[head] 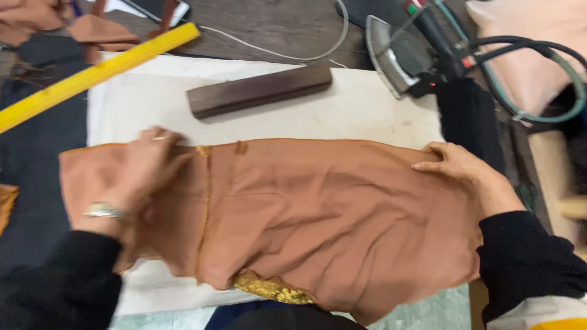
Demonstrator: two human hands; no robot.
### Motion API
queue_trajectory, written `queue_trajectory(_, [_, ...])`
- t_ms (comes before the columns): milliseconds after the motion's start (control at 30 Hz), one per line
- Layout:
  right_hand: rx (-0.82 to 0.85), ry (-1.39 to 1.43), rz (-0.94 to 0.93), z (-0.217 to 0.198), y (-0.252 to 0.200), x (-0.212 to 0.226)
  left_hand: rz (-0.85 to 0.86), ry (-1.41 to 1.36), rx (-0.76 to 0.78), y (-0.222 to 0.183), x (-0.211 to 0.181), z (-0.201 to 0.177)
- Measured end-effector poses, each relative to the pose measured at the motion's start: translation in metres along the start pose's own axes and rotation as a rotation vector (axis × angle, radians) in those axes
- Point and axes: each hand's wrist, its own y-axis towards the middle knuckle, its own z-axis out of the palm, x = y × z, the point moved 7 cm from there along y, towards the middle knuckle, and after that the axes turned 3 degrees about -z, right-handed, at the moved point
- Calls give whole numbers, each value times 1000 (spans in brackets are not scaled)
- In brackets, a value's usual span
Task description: Ironing and pressing the details of a brown dress with gold lace using a steam iron and a wooden block.
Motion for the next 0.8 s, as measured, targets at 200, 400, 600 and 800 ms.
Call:
queue_trajectory(200, [133, 101, 14, 10, 23, -154, -363, 5, 406, -20, 42, -14])
queue_trajectory(400, [-343, -234, -223, -5, 8, -72, -263, 32, 48, -39, 24, -39])
queue_trajectory(600, [-347, -87, -902, 80, -29, 173, -325, -78, 143, -78, 5, -22])
queue_trajectory(800, [-99, -224, -1863, 200, -155, 380, -525, -243, -58, -137, 42, -28])
